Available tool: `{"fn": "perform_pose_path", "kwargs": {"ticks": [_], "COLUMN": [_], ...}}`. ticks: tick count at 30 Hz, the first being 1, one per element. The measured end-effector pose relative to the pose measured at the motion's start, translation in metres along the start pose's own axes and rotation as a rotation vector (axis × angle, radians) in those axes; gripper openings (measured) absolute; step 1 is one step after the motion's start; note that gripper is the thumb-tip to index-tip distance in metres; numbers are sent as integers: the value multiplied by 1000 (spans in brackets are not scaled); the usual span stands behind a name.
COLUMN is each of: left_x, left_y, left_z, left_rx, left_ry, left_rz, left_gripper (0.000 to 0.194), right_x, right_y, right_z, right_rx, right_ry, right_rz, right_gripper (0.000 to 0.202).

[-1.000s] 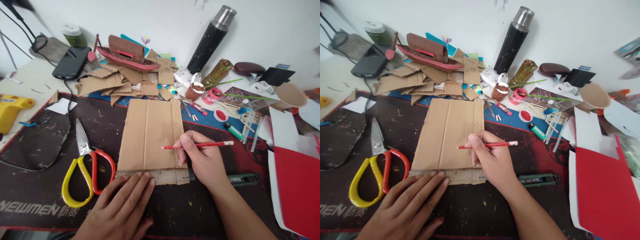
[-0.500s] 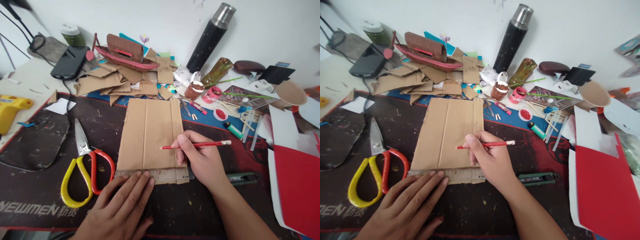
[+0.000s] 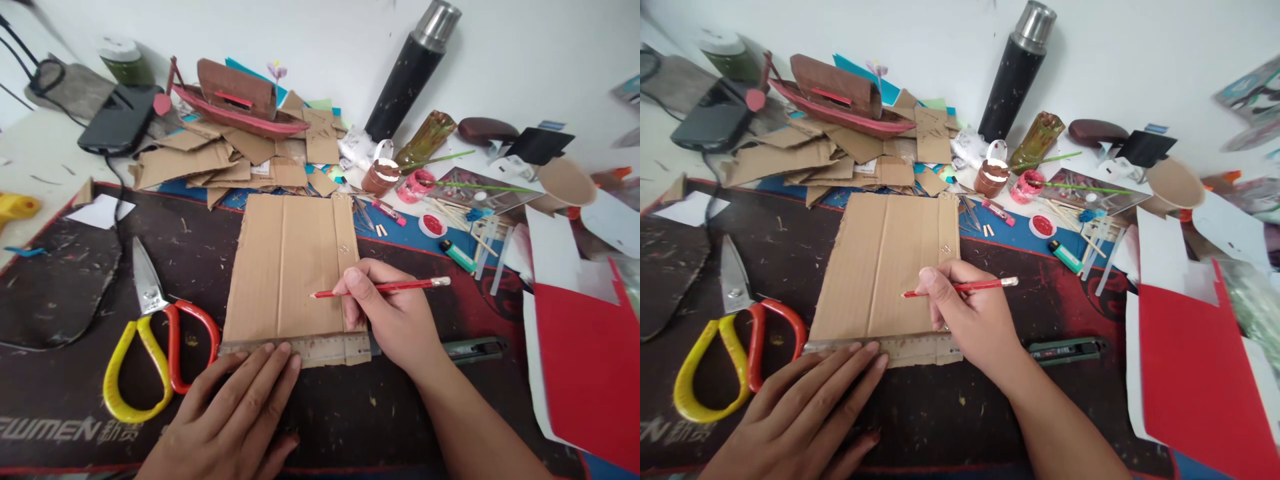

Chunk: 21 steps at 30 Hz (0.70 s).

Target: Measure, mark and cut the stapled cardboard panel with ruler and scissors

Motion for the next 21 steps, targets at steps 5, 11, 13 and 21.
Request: {"fn": "perform_pose_path", "kwargs": {"ticks": [5, 11, 13, 21], "left_x": [-2, 1, 1, 1], "left_y": [0, 2, 2, 1], "left_z": [1, -1, -1, -1], "left_rx": [-4, -24, -26, -22], "left_ry": [-31, -27, -26, -6], "left_rz": [1, 6, 12, 19], "left_gripper": [60, 63, 60, 53], "right_x": [0, 1, 0, -1], "right_y": [-1, -6, -7, -16], "right_z": [-1, -4, -6, -14], "right_rx": [5, 11, 10, -45], "right_ry": [6, 40, 54, 146], "right_rz": [-15, -47, -55, -113], "right_gripper": [46, 47, 48, 52]}}
Point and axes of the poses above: each hand's wrist, its own x-axis towards the middle knuckle, its own z-axis out of the back of the hand, y = z × x, the point moved 7 cm from there along x, towards the middle knuckle, and after that the axes turned 13 degrees about -z, right-handed, at the moved point
